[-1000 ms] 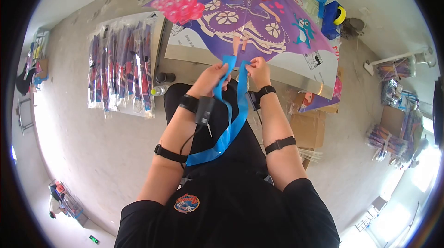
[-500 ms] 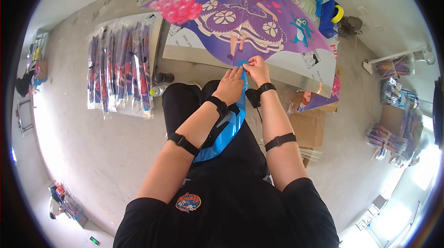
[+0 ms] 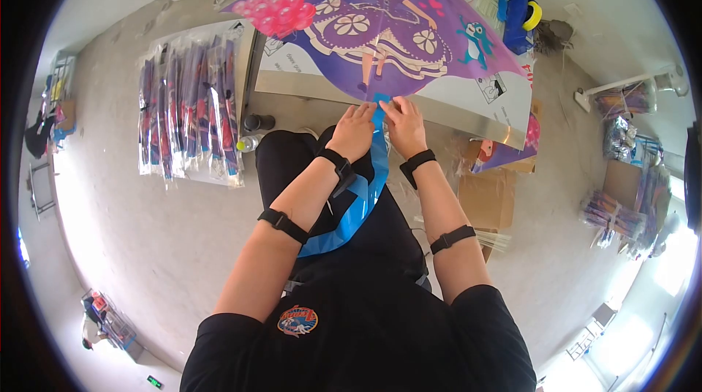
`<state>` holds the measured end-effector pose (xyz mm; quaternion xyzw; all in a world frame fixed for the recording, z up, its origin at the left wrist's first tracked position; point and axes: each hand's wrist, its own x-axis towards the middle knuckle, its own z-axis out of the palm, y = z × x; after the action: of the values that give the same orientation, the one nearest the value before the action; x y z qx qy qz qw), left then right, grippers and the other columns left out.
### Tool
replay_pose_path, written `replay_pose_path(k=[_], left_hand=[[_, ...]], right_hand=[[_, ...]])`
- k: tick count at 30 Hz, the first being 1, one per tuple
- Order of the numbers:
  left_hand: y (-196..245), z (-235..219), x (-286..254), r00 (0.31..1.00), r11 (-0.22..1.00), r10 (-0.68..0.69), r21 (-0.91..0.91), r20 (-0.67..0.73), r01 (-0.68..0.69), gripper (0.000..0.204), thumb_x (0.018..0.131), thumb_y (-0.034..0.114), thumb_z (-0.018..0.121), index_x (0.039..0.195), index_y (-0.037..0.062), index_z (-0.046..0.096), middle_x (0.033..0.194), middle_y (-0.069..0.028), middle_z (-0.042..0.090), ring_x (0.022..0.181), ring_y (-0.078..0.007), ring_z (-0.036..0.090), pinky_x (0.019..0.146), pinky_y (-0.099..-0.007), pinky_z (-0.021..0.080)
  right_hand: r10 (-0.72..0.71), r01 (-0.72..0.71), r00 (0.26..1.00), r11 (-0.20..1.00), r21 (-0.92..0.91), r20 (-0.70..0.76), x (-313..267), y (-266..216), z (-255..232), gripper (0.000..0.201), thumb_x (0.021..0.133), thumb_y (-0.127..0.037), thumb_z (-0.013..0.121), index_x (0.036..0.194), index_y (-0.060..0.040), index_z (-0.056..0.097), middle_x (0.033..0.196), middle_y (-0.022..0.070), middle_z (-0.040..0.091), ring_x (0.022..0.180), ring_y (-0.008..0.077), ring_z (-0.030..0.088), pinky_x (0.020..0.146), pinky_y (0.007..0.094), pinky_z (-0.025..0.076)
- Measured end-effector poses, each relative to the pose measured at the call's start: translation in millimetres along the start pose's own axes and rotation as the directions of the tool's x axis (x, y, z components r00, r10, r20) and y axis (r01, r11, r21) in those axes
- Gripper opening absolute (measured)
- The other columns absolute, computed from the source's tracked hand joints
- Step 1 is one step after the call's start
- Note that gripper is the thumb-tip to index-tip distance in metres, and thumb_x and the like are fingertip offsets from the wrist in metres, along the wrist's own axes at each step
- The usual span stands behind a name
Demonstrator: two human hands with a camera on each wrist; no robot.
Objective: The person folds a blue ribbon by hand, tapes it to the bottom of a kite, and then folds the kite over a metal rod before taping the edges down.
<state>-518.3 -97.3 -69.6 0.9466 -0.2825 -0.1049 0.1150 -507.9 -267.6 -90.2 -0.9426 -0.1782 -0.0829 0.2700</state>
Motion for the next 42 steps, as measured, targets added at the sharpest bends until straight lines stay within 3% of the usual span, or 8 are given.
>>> replay_pose_path(k=[3,12,40,42], left_hand=[[-0.8,1.4,0.2,1.000,1.000,0.003,0.017,-0.016,-0.003,0.030,0.084,0.015,0.047,0.098,0.0005,0.068,0.139,-0.0148,0.044,0.132,-0.0268,0.037,0.109,-0.0436,0.029],[0.9,-2.7,1.6,0.998,1.000,0.002,-0.017,-0.058,-0.003,0.030,0.083,0.014,0.048,0.100,-0.0017,0.067,0.139,-0.0176,0.043,0.131,-0.0287,0.038,0.109,-0.0420,0.029],[0.1,2.2,5.2,1.000,0.996,-0.009,-0.091,-0.002,0.009,0.030,0.084,0.014,0.047,0.099,-0.0027,0.067,0.142,-0.0186,0.040,0.133,-0.0300,0.036,0.110,-0.0431,0.029],[0.4,3.1,5.8,0.998,0.996,-0.003,-0.094,-0.064,-0.003,0.022,0.082,0.014,0.054,0.089,-0.0022,0.067,0.141,-0.0191,0.041,0.132,-0.0308,0.037,0.109,-0.0429,0.030]], right_hand=[[0.003,0.002,0.999,0.993,-0.116,0.047,-5.6,-5.4,-2.0,0.039,0.078,-0.011,0.064,0.116,-0.0196,0.063,0.116,0.0094,0.053,0.106,0.0287,0.052,0.086,0.0432,0.043],[0.075,-0.071,0.996,0.995,-0.069,0.057,-7.0,-8.1,1.1,0.041,0.076,-0.012,0.065,0.116,-0.0244,0.063,0.119,0.0092,0.052,0.112,0.0289,0.049,0.090,0.0444,0.041],[0.086,-0.083,0.995,0.995,-0.063,0.048,-9.8,-6.3,2.7,0.037,0.080,-0.011,0.061,0.116,-0.0212,0.063,0.121,0.0097,0.053,0.113,0.0297,0.049,0.091,0.0438,0.041],[0.079,-0.077,0.996,0.995,-0.058,0.032,-9.6,-6.1,3.3,0.037,0.080,-0.010,0.061,0.115,-0.0206,0.063,0.121,0.0097,0.053,0.113,0.0297,0.049,0.092,0.0438,0.041]])
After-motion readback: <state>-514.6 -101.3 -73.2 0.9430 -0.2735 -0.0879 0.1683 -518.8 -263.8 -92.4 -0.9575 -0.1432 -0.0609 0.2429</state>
